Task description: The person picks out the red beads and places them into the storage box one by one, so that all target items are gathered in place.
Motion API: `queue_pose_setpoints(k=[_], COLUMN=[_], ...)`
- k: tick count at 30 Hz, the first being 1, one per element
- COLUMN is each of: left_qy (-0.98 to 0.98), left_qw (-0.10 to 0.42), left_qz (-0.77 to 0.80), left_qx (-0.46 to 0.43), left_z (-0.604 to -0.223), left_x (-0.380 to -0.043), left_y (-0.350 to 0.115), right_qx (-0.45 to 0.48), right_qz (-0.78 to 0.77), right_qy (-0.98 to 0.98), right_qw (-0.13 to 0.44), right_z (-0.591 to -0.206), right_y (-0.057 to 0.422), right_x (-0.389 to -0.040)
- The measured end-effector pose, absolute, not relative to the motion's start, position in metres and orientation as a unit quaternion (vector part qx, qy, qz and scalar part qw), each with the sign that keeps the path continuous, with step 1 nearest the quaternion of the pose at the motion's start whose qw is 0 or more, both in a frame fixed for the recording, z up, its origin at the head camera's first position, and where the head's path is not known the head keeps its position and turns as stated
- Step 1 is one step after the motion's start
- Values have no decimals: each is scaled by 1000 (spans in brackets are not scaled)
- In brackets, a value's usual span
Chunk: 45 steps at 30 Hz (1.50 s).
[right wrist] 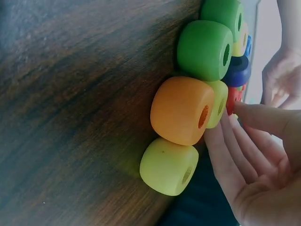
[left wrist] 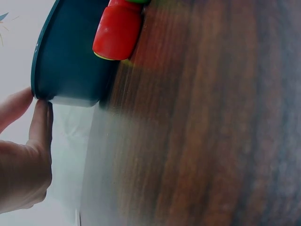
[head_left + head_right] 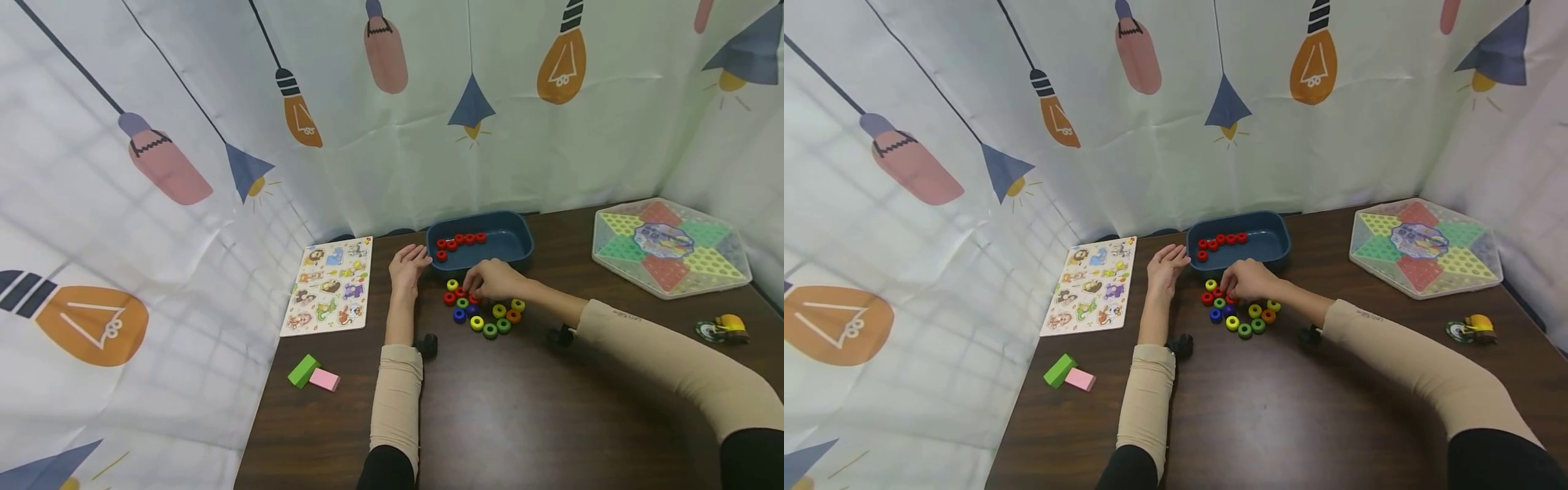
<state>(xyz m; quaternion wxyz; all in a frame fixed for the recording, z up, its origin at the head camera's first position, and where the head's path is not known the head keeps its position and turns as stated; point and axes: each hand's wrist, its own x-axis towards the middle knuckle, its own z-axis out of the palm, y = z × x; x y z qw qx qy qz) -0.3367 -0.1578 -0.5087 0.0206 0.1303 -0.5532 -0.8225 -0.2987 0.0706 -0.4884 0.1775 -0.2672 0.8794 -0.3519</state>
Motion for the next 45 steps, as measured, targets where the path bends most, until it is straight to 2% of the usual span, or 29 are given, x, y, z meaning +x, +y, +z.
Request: queue_pose_setpoints(k=[8,17,26,35,45], left_qy=[-561,-557,-554,-550,-551], left_qw=[23,34,33,37,39], left_qz=[-817,-820,-823,-825,-824], left_qx=[135,128,123,125,126], left_z=[-511,-515,-514,-512,-509], left_x=[-335,-336,-335,-337,-336], left_y=[-160,-157,-155,-156,-156], right_qx=[-236,-239,-199,-117,-135], right_qz=[-388,-441,-458,-453,-468], right_qy=[857,819,834,865,859], right_qw=[242,278,235,181,159], right_z=[-482,-444,-435,-471,-489], right_y=[71,70,55,50,49], right_x=[-302,-323,-366,-410,-400])
